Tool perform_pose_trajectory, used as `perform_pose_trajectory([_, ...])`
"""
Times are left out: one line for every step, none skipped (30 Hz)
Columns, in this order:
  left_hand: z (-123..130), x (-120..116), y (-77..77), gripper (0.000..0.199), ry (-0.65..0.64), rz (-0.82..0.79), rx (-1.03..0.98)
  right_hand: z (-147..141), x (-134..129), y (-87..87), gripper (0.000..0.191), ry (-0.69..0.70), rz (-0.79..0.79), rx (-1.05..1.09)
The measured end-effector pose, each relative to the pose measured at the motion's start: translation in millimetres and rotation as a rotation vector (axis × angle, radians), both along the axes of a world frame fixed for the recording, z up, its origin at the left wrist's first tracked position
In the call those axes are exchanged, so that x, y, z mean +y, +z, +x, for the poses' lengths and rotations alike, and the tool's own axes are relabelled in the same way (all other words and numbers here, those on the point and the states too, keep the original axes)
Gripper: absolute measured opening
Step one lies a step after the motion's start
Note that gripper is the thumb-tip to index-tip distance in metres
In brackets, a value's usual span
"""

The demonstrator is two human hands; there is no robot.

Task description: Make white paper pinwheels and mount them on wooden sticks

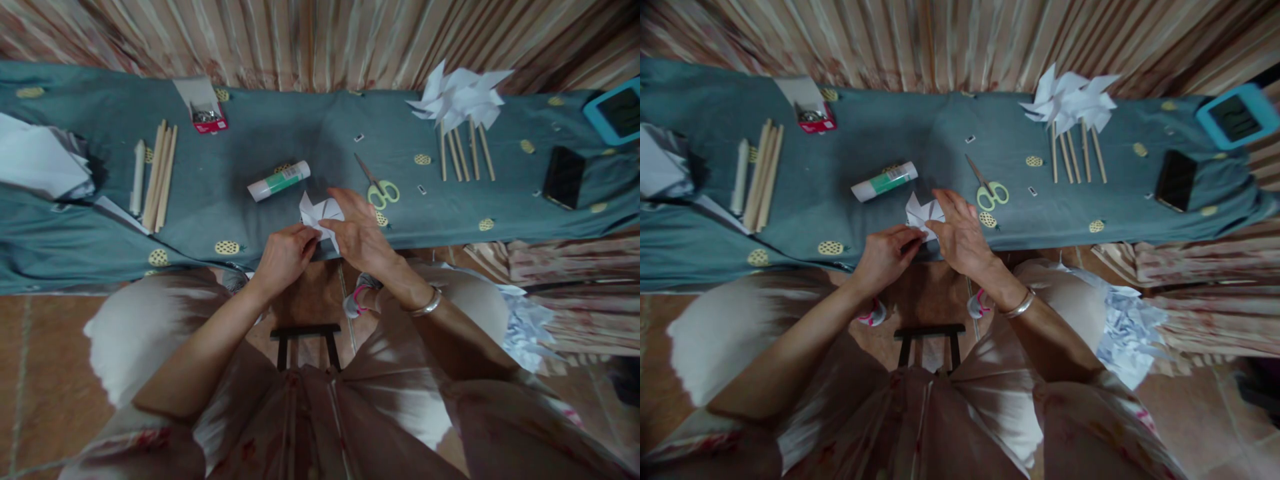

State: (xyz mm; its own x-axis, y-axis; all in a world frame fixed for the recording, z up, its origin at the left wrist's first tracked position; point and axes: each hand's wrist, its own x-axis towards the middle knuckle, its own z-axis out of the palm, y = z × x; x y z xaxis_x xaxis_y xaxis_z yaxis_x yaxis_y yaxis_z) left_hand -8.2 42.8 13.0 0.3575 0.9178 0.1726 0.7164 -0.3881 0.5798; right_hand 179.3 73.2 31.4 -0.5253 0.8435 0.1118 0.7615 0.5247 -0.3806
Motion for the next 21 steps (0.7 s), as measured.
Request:
perform_pose_trajectory([0, 0, 0.3, 0.021, 0.0, -0.004, 0.001, 0, 0, -0.9, 0.038, 0.003, -0.003, 0.002])
perform_pose_trajectory([0, 0, 0.6, 0.021, 0.0, -0.008, 0.003, 0, -1, -1.8, 0.038, 0.004, -0.008, 0.001])
perform_pose_trajectory([0, 0, 0.8, 0.021, -0.001, -0.01, 0.005, 0, -1, -2.6, 0.037, 0.005, -0.016, -0.002])
perform_pose_trajectory([0, 0, 0.9, 0.022, 0.0, -0.012, 0.007, -1, -1, -3.4, 0.036, 0.005, -0.022, -0.006])
perform_pose_trajectory([0, 0, 0.9, 0.022, 0.001, -0.013, 0.008, -2, -2, -4.2, 0.035, 0.004, -0.026, -0.011])
perform_pose_trajectory([0, 0, 0.8, 0.022, 0.003, -0.012, 0.008, -3, -2, -5.0, 0.035, 0.004, -0.027, -0.018])
perform_pose_trajectory([0, 1, 0.6, 0.022, 0.006, -0.011, 0.009, -4, -2, -5.8, 0.034, 0.006, -0.024, -0.026])
perform_pose_trajectory([0, 1, 0.5, 0.022, 0.008, -0.01, 0.011, -6, -2, -6.6, 0.034, 0.007, -0.018, -0.034])
perform_pose_trajectory([0, 1, 0.4, 0.022, 0.009, -0.008, 0.013, -8, -3, -7.3, 0.035, 0.007, -0.01, -0.042])
perform_pose_trajectory([0, 1, 0.6, 0.022, 0.009, -0.006, 0.016, -10, -3, -8.0, 0.035, 0.007, 0.0, -0.046])
perform_pose_trajectory([0, 1, 0.9, 0.022, 0.007, -0.003, 0.019, -11, -3, -8.5, 0.036, 0.006, 0.008, -0.046])
perform_pose_trajectory([0, 1, 1.5, 0.022, 0.006, 0.0, 0.022, -13, -4, -9.0, 0.037, 0.005, 0.014, -0.042])
perform_pose_trajectory([0, 1, 2.2, 0.022, 0.004, 0.003, 0.028, -14, -5, -9.2, 0.037, 0.005, 0.018, -0.035])
perform_pose_trajectory([0, 2, 3.1, 0.022, 0.004, 0.004, 0.035, -16, -6, -9.4, 0.038, 0.006, 0.022, -0.029])
perform_pose_trajectory([0, 2, 3.9, 0.021, 0.005, 0.003, 0.043, -17, -7, -9.6, 0.039, 0.008, 0.024, -0.025])
perform_pose_trajectory([0, 2, 4.7, 0.021, 0.006, -0.001, 0.051, -18, -8, -9.7, 0.04, 0.012, 0.025, -0.024])
perform_pose_trajectory([0, 2, 5.4, 0.02, 0.005, -0.008, 0.058, -18, -9, -10.0, 0.04, 0.017, 0.025, -0.027])
perform_pose_trajectory([0, 2, 5.9, 0.02, 0.006, -0.015, 0.062, -18, -10, -10.5, 0.041, 0.023, 0.025, -0.03])
perform_pose_trajectory([0, 2, 6.2, 0.019, 0.007, -0.021, 0.064, -18, -10, -11.2, 0.041, 0.028, 0.026, -0.033])
perform_pose_trajectory([0, 2, 6.4, 0.019, 0.006, -0.024, 0.062, -18, -10, -12.2, 0.042, 0.033, 0.03, -0.033])
perform_pose_trajectory([0, 2, 6.4, 0.018, 0.005, -0.027, 0.059, -17, -10, -13.3, 0.041, 0.036, 0.036, -0.032])
